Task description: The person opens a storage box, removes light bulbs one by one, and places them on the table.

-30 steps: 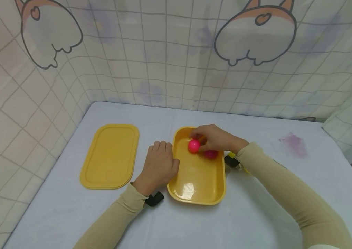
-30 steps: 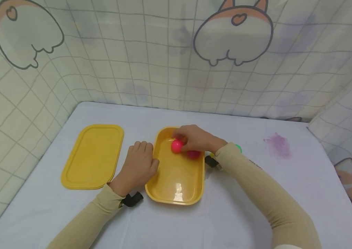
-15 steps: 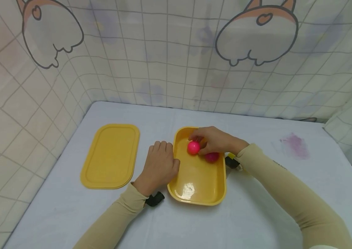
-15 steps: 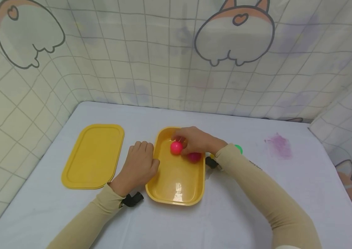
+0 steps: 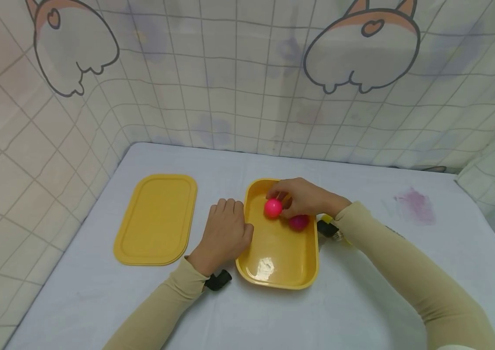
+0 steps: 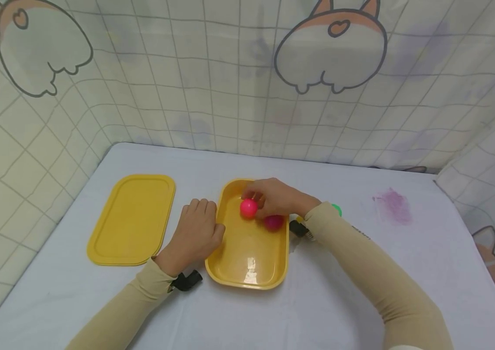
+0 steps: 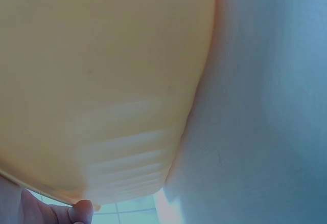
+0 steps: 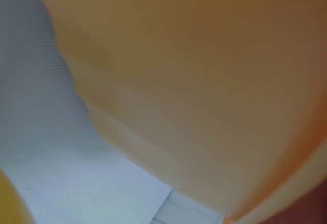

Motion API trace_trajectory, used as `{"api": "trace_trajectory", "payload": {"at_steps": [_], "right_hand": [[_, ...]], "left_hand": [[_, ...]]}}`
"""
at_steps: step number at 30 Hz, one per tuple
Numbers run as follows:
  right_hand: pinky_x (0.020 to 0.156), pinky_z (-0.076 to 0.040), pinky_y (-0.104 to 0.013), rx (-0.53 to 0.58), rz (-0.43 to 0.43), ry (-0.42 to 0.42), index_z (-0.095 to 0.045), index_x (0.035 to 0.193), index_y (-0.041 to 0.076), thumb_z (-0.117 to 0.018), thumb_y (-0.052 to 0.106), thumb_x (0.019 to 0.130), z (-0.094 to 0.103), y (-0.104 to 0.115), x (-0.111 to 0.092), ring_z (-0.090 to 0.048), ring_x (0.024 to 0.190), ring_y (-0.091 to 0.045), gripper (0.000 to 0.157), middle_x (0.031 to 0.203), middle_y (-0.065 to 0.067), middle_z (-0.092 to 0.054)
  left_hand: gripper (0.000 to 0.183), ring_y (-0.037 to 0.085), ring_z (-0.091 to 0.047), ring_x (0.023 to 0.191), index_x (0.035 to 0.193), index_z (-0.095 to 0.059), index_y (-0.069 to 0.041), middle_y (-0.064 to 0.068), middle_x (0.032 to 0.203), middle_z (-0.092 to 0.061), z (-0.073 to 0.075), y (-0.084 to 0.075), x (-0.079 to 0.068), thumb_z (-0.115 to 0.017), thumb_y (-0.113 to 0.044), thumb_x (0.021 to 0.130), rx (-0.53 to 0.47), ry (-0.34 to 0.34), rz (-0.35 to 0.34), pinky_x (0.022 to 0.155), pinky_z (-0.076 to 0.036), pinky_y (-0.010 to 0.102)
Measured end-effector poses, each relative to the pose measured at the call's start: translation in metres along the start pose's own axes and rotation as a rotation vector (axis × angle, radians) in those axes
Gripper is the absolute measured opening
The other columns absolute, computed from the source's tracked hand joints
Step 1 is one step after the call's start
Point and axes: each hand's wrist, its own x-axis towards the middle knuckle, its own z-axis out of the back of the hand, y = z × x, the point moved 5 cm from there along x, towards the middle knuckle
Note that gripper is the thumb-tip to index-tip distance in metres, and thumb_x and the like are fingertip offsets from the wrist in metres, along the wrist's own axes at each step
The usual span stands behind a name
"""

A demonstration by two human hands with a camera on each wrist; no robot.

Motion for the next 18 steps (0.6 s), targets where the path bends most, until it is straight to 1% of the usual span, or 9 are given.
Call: {"api": "trace_trajectory", "payload": {"at_steps": [6, 13, 18], "right_hand": [[0.096, -0.060, -0.040, 0.043, -0.013, -0.012, -0.067, 0.125, 0.015, -0.079, 0.010, 0.085, 0.004, 0.000, -0.007, -0.070, 0.109, -0.022, 0.042, 0.122, -0.003, -0.070], [0.098, -0.059, -0.040, 0.032, -0.023, -0.038, -0.066, 0.126, 0.017, -0.078, 0.012, 0.085, 0.011, 0.005, -0.015, -0.069, 0.109, -0.021, 0.043, 0.122, 0.000, -0.069], [0.099, -0.058, -0.041, 0.051, -0.029, -0.057, -0.066, 0.127, 0.018, -0.077, 0.012, 0.085, 0.015, 0.009, -0.020, -0.069, 0.109, -0.021, 0.043, 0.122, 0.000, -0.070]], "left_hand": [[0.019, 0.024, -0.035, 0.074, 0.085, -0.048, -0.006, 0.005, 0.076, -0.040, -0.001, -0.001, 0.001, -0.058, -0.020, 0.092, 0.012, 0.020, 0.002, 0.069, -0.026, 0.033], [0.020, 0.025, -0.035, 0.074, 0.084, -0.048, -0.005, 0.006, 0.076, -0.040, -0.003, 0.000, 0.001, -0.059, -0.020, 0.092, 0.012, 0.017, 0.001, 0.068, -0.027, 0.034], [0.020, 0.024, -0.035, 0.075, 0.084, -0.048, -0.005, 0.006, 0.076, -0.040, -0.003, 0.000, 0.001, -0.058, -0.020, 0.092, 0.008, 0.020, 0.003, 0.068, -0.027, 0.033]]}}
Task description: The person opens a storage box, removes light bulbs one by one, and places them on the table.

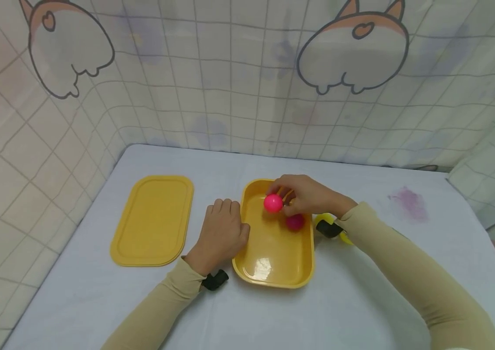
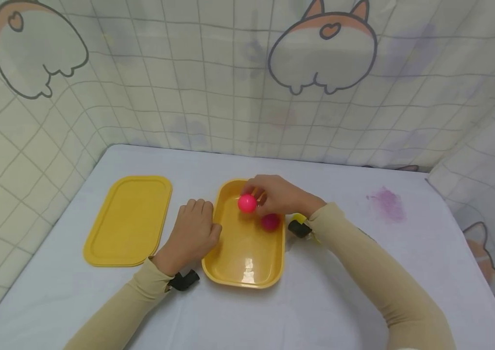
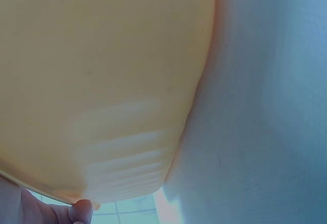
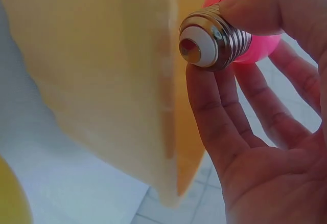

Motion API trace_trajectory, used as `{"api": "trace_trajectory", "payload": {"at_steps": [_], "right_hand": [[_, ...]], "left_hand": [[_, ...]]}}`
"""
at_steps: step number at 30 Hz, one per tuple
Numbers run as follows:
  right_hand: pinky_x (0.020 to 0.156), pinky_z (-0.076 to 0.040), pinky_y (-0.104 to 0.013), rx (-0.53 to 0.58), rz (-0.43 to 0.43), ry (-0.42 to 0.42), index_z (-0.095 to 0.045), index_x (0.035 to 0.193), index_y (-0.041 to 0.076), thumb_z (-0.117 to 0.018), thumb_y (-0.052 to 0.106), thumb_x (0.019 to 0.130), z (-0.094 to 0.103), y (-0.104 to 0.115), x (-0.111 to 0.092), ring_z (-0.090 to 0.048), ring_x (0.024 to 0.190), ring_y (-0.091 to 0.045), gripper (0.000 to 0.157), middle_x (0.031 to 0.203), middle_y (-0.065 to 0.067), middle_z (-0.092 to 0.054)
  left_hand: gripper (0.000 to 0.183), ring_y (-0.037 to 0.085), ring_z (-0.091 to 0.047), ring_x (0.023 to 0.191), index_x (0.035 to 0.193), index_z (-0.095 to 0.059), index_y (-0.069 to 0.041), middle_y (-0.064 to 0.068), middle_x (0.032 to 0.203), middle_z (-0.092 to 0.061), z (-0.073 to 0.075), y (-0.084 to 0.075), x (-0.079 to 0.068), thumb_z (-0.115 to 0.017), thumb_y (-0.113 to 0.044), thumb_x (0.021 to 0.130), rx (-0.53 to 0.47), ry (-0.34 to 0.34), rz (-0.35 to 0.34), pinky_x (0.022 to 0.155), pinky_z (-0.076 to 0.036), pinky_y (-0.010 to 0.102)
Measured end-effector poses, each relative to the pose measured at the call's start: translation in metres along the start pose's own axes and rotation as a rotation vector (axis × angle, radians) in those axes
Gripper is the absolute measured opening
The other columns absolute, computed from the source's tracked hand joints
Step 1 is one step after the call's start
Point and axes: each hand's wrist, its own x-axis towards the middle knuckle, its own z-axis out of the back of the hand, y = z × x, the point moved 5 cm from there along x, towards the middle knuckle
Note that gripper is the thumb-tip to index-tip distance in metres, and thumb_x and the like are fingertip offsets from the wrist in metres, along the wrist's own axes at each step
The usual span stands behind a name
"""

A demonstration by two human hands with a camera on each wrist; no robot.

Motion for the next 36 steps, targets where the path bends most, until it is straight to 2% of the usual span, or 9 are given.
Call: {"api": "trace_trajectory", "payload": {"at_steps": [16, 23, 30, 36], "right_hand": [[0.097, -0.059, -0.041, 0.032, 0.020, -0.058, -0.064, 0.127, 0.018, -0.074, 0.009, 0.084, 0.008, 0.006, -0.024, -0.067, 0.107, -0.019, 0.045, 0.122, 0.001, -0.067], [0.097, -0.059, -0.041, 0.031, 0.048, -0.100, -0.065, 0.124, 0.019, -0.073, 0.009, 0.083, 0.013, 0.008, -0.036, -0.067, 0.101, -0.017, 0.043, 0.119, 0.002, -0.066], [0.099, -0.057, -0.046, 0.053, 0.003, -0.123, -0.065, 0.126, 0.021, -0.074, 0.009, 0.084, 0.016, 0.006, -0.046, -0.066, 0.099, -0.017, 0.045, 0.122, 0.002, -0.065], [0.098, -0.058, -0.047, 0.070, 0.021, -0.154, -0.064, 0.129, 0.018, -0.075, 0.006, 0.085, 0.019, 0.005, -0.055, -0.068, 0.099, -0.018, 0.047, 0.125, 0.000, -0.065]], "left_hand": [[0.020, 0.025, -0.035, 0.074, 0.083, -0.047, -0.005, 0.006, 0.075, -0.039, -0.001, -0.003, 0.000, -0.059, -0.019, 0.091, -0.008, 0.005, 0.000, 0.068, -0.027, 0.034], [0.021, 0.025, -0.035, 0.074, 0.085, -0.047, -0.005, 0.006, 0.076, -0.040, 0.001, -0.003, 0.001, -0.059, -0.020, 0.092, -0.014, 0.000, -0.001, 0.068, -0.027, 0.034], [0.019, 0.025, -0.036, 0.076, 0.087, -0.048, -0.004, 0.007, 0.077, -0.041, 0.000, -0.003, 0.001, -0.058, -0.020, 0.094, -0.032, 0.038, 0.016, 0.070, -0.027, 0.035], [0.019, 0.025, -0.036, 0.075, 0.085, -0.048, -0.005, 0.007, 0.077, -0.041, 0.000, -0.003, 0.001, -0.057, -0.019, 0.094, -0.036, 0.024, 0.016, 0.069, -0.028, 0.034]]}}
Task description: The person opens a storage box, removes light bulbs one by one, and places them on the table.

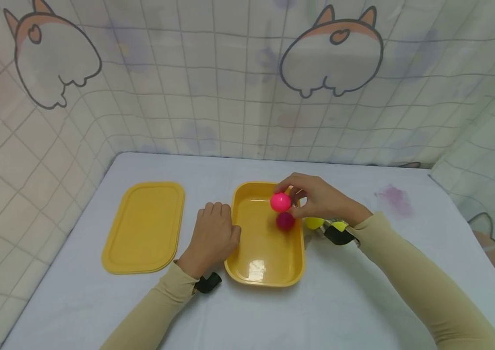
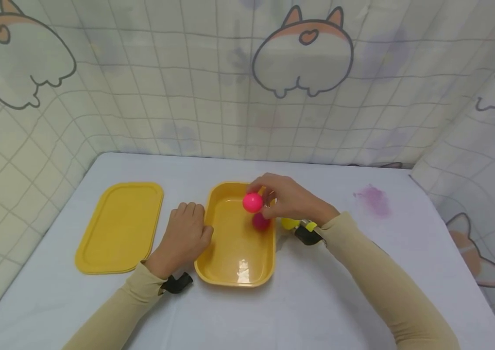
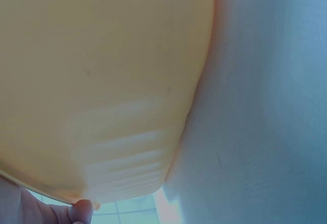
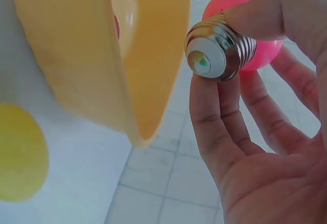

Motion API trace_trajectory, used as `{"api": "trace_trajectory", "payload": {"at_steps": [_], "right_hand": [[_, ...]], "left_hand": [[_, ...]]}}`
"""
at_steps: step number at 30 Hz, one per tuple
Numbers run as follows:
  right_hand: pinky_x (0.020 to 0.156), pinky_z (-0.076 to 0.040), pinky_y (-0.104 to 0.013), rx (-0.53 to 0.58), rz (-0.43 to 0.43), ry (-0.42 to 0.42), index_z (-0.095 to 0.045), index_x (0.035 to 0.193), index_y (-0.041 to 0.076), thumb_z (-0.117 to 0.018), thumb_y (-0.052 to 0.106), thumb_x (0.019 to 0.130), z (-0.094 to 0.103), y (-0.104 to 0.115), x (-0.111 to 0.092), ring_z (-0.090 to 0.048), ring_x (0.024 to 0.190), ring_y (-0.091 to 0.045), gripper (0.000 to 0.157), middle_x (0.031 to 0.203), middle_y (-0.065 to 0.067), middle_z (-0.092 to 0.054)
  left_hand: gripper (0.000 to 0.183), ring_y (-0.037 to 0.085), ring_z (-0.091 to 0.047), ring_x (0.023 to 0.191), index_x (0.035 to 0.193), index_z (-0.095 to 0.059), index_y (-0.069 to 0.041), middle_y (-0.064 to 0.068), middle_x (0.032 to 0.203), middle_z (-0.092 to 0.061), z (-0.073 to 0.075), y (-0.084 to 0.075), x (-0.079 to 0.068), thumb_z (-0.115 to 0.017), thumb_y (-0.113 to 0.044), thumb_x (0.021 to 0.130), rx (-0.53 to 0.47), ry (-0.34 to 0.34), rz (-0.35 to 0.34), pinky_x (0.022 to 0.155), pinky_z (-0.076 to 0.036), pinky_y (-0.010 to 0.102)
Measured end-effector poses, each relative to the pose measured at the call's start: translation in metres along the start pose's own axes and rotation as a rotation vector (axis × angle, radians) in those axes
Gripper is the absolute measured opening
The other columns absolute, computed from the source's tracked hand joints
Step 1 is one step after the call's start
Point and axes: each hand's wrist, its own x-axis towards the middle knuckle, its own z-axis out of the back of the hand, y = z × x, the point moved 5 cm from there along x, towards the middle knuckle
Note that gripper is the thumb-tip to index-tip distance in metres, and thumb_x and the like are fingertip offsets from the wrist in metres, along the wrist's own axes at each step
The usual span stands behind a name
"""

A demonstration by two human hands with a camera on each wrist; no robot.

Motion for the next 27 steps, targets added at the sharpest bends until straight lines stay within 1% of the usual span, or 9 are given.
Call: {"api": "trace_trajectory", "payload": {"at_steps": [7, 12, 15, 17, 19, 22, 27], "right_hand": [[0.097, -0.059, -0.040, -0.031, 0.000, -0.035, -0.064, 0.130, 0.019, -0.080, 0.008, 0.084, 0.007, -0.002, -0.010, -0.066, 0.100, -0.017, 0.051, 0.127, 0.001, -0.065], [0.097, -0.060, -0.045, -0.038, 0.013, -0.079, -0.063, 0.129, 0.017, -0.077, 0.003, 0.084, 0.014, -0.005, -0.020, -0.067, 0.101, -0.018, 0.049, 0.126, -0.002, -0.065], [0.097, -0.060, -0.046, -0.035, 0.011, -0.106, -0.063, 0.128, 0.017, -0.077, 0.002, 0.084, 0.018, -0.009, -0.025, -0.068, 0.099, -0.019, 0.049, 0.126, -0.002, -0.065], [0.097, -0.060, -0.047, -0.043, -0.014, -0.124, -0.063, 0.129, 0.016, -0.078, 0.002, 0.083, 0.020, -0.013, -0.028, -0.068, 0.100, -0.019, 0.050, 0.127, -0.003, -0.065], [0.096, -0.060, -0.045, -0.054, -0.039, -0.144, -0.062, 0.130, 0.016, -0.079, 0.004, 0.083, 0.022, -0.015, -0.032, -0.068, 0.101, -0.020, 0.051, 0.128, -0.003, -0.064], [0.096, -0.060, -0.047, -0.059, -0.085, -0.173, -0.061, 0.131, 0.016, -0.078, 0.004, 0.083, 0.026, -0.019, -0.038, -0.068, 0.105, -0.021, 0.052, 0.130, -0.004, -0.064], [0.099, -0.058, -0.051, -0.050, -0.123, -0.232, -0.061, 0.130, 0.016, -0.076, 0.005, 0.085, 0.034, -0.028, -0.051, -0.066, 0.107, -0.022, 0.048, 0.130, -0.004, -0.064]], "left_hand": [[0.020, 0.025, -0.035, 0.073, 0.082, -0.047, -0.005, 0.007, 0.075, -0.039, 0.000, -0.001, -0.001, -0.057, -0.019, 0.092, 0.000, -0.030, -0.010, 0.068, -0.026, 0.033], [0.020, 0.025, -0.034, 0.072, 0.082, -0.047, -0.005, 0.007, 0.075, -0.039, 0.000, -0.001, -0.001, -0.058, -0.019, 0.091, -0.002, -0.034, -0.012, 0.068, -0.026, 0.033], [0.019, 0.024, -0.034, 0.073, 0.082, -0.047, -0.005, 0.007, 0.075, -0.039, -0.001, -0.001, -0.001, -0.058, -0.018, 0.091, -0.005, -0.034, -0.011, 0.068, -0.026, 0.033], [0.019, 0.025, -0.034, 0.073, 0.082, -0.047, -0.005, 0.007, 0.075, -0.039, 0.000, -0.001, -0.001, -0.058, -0.018, 0.091, -0.003, -0.032, -0.008, 0.068, -0.026, 0.033], [0.020, 0.024, -0.034, 0.072, 0.082, -0.047, -0.005, 0.007, 0.075, -0.039, 0.000, -0.001, -0.001, -0.059, -0.018, 0.091, -0.003, -0.035, -0.009, 0.068, -0.026, 0.033], [0.020, 0.024, -0.034, 0.071, 0.081, -0.046, -0.005, 0.006, 0.074, -0.039, -0.001, -0.001, -0.001, -0.059, -0.017, 0.091, 0.001, -0.036, -0.011, 0.067, -0.026, 0.033], [0.019, 0.024, -0.034, 0.071, 0.081, -0.046, -0.005, 0.006, 0.074, -0.039, -0.001, -0.001, 0.000, -0.058, -0.017, 0.091, 0.009, -0.025, -0.012, 0.067, -0.025, 0.033]]}}
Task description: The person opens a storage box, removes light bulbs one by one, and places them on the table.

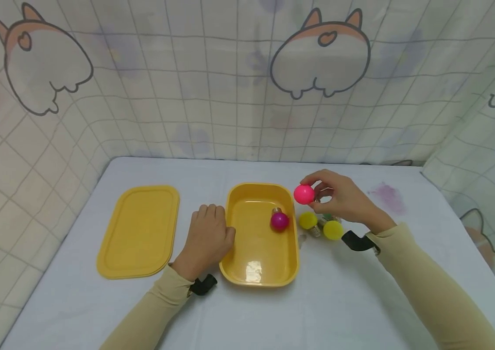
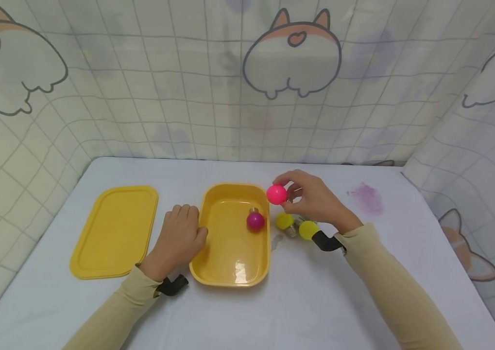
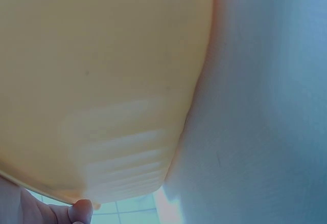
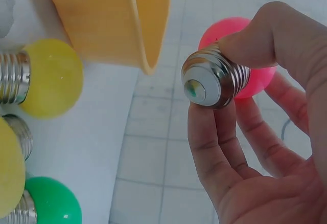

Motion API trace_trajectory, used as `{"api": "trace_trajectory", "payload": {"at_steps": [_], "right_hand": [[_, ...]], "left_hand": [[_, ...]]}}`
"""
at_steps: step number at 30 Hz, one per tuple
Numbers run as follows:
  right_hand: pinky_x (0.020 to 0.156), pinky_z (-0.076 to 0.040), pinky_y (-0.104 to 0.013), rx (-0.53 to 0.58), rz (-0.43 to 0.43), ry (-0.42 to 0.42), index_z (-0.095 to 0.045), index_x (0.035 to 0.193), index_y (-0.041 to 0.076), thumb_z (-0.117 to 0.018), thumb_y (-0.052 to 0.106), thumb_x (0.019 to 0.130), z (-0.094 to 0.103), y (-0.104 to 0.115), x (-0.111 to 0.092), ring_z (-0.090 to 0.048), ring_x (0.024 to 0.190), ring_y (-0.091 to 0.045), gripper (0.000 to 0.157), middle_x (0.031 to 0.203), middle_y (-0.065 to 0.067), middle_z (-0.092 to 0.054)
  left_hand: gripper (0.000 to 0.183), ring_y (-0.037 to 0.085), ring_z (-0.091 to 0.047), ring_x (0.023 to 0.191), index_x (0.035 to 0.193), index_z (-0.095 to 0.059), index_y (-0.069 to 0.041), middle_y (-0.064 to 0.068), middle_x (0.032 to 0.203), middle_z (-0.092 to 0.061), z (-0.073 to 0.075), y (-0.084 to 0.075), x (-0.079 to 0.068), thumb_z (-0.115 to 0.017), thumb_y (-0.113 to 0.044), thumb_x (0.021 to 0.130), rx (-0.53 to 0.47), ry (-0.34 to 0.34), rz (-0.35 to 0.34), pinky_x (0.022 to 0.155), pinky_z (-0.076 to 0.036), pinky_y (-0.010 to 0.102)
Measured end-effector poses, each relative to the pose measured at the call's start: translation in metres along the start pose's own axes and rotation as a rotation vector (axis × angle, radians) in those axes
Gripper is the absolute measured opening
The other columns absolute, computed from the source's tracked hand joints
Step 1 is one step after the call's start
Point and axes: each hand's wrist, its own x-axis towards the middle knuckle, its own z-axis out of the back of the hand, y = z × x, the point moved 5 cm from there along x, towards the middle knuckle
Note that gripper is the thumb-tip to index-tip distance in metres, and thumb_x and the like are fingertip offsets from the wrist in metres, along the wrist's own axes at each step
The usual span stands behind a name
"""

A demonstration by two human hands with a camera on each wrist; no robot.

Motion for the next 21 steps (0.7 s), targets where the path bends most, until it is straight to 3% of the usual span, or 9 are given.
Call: {"api": "trace_trajectory", "payload": {"at_steps": [3, 7, 11, 21], "right_hand": [[0.099, -0.058, -0.048, 0.005, -0.011, -0.042, -0.062, 0.129, 0.016, -0.075, 0.006, 0.086, 0.006, -0.005, -0.006, -0.067, 0.107, -0.022, 0.046, 0.130, -0.004, -0.064], [0.096, -0.058, -0.027, 0.006, -0.035, -0.096, -0.062, 0.130, 0.014, -0.076, 0.009, 0.088, 0.013, -0.012, -0.014, -0.067, 0.107, -0.022, 0.045, 0.131, -0.005, -0.064], [0.090, -0.051, -0.009, 0.006, -0.069, -0.135, -0.060, 0.132, 0.012, -0.076, 0.010, 0.088, 0.019, -0.021, -0.022, -0.066, 0.109, -0.024, 0.046, 0.132, -0.008, -0.064], [0.085, -0.049, -0.004, 0.019, -0.117, -0.207, -0.058, 0.135, 0.008, -0.077, 0.011, 0.090, 0.029, -0.050, -0.043, -0.064, 0.108, -0.029, 0.049, 0.133, -0.014, -0.062]], "left_hand": [[0.019, 0.024, -0.033, 0.071, 0.081, -0.046, -0.005, 0.006, 0.074, -0.039, 0.001, -0.001, 0.000, -0.058, -0.017, 0.091, 0.002, 0.002, -0.002, 0.066, -0.025, 0.033], [0.020, 0.024, -0.033, 0.070, 0.080, -0.046, -0.005, 0.006, 0.073, -0.038, 0.002, -0.001, -0.001, -0.058, -0.018, 0.091, 0.005, -0.008, -0.009, 0.066, -0.024, 0.032], [0.021, 0.024, -0.033, 0.070, 0.080, -0.046, -0.005, 0.006, 0.073, -0.037, 0.002, -0.001, -0.001, -0.057, -0.018, 0.091, 0.009, -0.013, -0.010, 0.066, -0.024, 0.032], [0.020, 0.024, -0.032, 0.071, 0.080, -0.045, -0.006, 0.006, 0.073, -0.037, 0.000, 0.000, 0.000, -0.057, -0.017, 0.091, -0.005, 0.000, 0.002, 0.067, -0.024, 0.033]]}}
